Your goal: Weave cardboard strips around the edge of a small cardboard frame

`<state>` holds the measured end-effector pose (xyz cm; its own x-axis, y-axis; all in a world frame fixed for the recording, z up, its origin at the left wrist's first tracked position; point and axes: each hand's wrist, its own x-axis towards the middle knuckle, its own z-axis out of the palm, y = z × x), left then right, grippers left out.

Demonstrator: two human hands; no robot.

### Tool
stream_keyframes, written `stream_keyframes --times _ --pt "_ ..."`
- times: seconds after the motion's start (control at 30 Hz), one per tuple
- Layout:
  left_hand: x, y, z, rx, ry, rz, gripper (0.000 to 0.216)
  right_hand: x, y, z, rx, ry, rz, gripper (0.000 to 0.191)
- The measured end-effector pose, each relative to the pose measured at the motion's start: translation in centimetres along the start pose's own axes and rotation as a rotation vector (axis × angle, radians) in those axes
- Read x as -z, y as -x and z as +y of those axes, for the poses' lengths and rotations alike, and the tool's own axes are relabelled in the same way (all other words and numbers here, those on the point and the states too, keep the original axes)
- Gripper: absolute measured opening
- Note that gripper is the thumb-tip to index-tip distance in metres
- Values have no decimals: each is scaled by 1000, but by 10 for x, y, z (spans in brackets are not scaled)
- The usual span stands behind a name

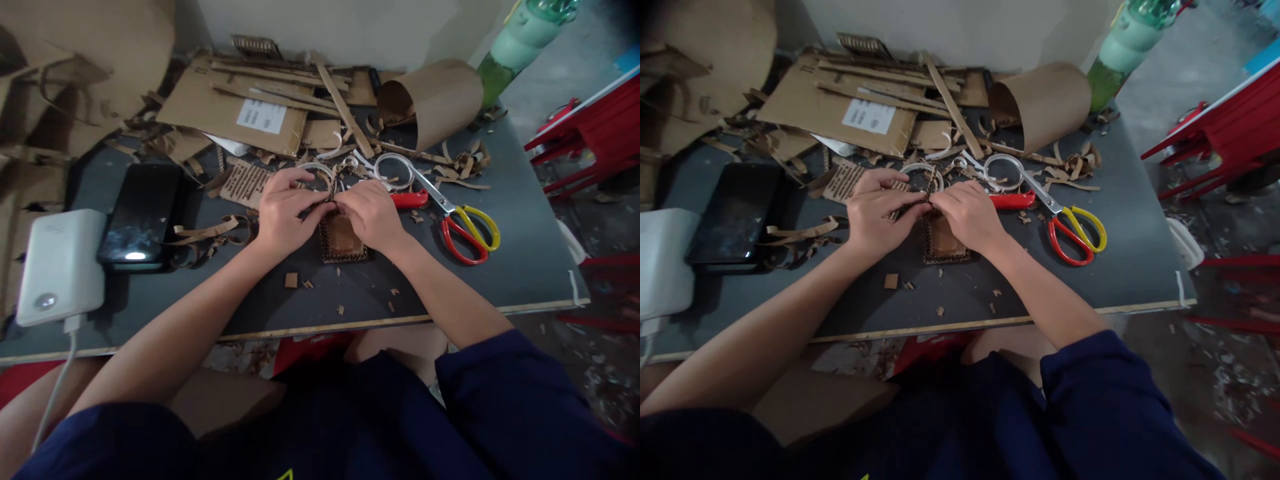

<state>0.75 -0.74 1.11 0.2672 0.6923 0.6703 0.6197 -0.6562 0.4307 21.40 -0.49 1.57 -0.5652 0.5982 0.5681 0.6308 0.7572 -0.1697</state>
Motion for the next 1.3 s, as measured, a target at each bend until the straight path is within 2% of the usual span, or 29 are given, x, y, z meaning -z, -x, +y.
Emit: stream_keyframes --times 0.2,0.43,0.6,0.7,0.9,1.13,1.3 --pt "0 -1 -3 33 113 42 14 -1 0 0 10 -112 11 36" --pt "1 -2 -8 79 174 -11 21 4 -3 -4 -35 -34 -16 37" --pt "-1 -2 -14 110 217 -28 21 5 -4 -1 -6 -80 11 34" --pt "-2 -3 -19 152 354 -53 28 6 -4 0 -10 -94 34 34" --pt "0 -9 -24 234 785 -217 37 12 -6 -9 -13 -172 9 31" --pt "13 -17 -23 172 729 -304 35 18 -8 -18 -40 -365 35 27" --pt "15 -18 -21 155 766 -335 35 18 -8 -17 -34 -391 101 27"
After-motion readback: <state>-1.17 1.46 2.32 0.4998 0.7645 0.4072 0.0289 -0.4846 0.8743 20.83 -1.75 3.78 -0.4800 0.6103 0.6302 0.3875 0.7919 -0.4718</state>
